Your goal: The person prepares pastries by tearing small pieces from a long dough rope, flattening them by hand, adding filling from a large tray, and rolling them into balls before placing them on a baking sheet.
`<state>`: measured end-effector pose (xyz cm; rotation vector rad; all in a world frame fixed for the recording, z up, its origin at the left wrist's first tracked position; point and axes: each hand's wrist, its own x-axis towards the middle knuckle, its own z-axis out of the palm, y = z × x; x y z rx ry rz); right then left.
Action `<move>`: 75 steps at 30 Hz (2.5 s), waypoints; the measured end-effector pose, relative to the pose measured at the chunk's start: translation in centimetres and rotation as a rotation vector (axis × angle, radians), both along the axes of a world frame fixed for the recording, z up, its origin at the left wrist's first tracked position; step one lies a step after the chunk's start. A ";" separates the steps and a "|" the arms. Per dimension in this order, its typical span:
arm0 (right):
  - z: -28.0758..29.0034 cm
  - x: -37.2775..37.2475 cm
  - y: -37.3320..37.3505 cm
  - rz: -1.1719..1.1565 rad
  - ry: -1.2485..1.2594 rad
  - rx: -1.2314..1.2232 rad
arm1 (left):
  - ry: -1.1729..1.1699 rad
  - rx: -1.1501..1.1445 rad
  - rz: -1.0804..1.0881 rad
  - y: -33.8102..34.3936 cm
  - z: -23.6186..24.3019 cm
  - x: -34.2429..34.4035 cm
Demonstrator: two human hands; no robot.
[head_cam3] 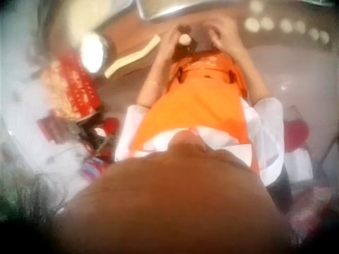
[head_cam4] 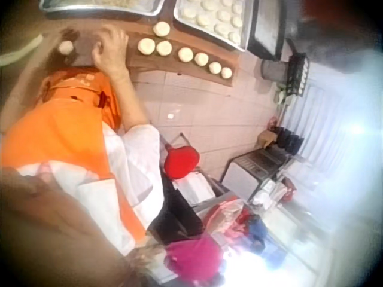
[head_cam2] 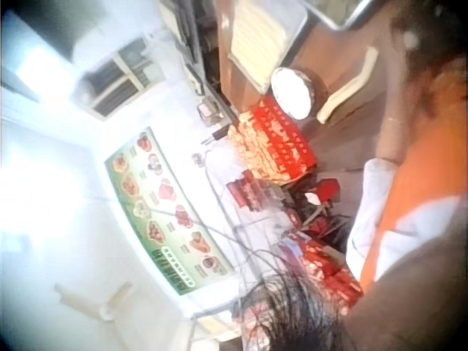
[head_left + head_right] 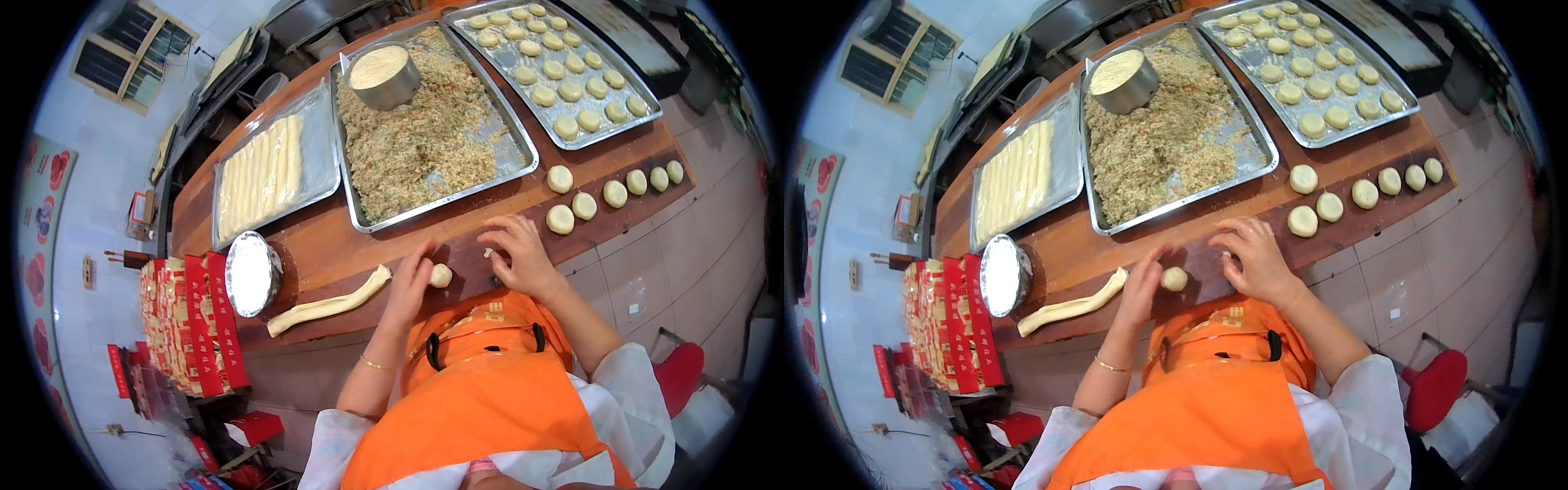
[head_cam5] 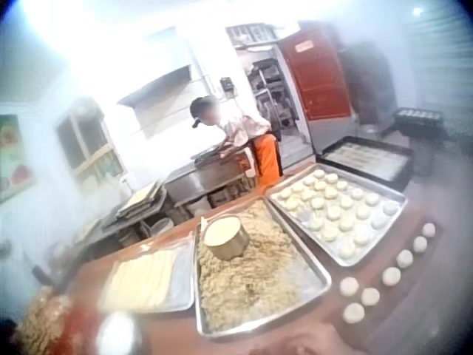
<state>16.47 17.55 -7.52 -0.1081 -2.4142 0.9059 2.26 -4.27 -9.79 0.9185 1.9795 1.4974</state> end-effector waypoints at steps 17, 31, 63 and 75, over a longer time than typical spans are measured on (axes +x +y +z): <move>-0.8 2.9 3.0 -0.122 0.166 -0.224 | 1.005 -0.630 0.014 8.1 0.4 -0.3; 1.3 3.1 3.5 -0.118 0.180 -0.178 | 1.035 -0.629 0.037 7.6 -1.2 -1.3; -0.1 2.2 0.4 -0.011 -0.014 -0.128 | -0.158 0.363 0.331 2.1 -3.6 -0.3; -0.2 2.9 0.2 -0.018 -0.039 -0.157 | -0.203 0.404 0.138 2.9 -1.8 -1.2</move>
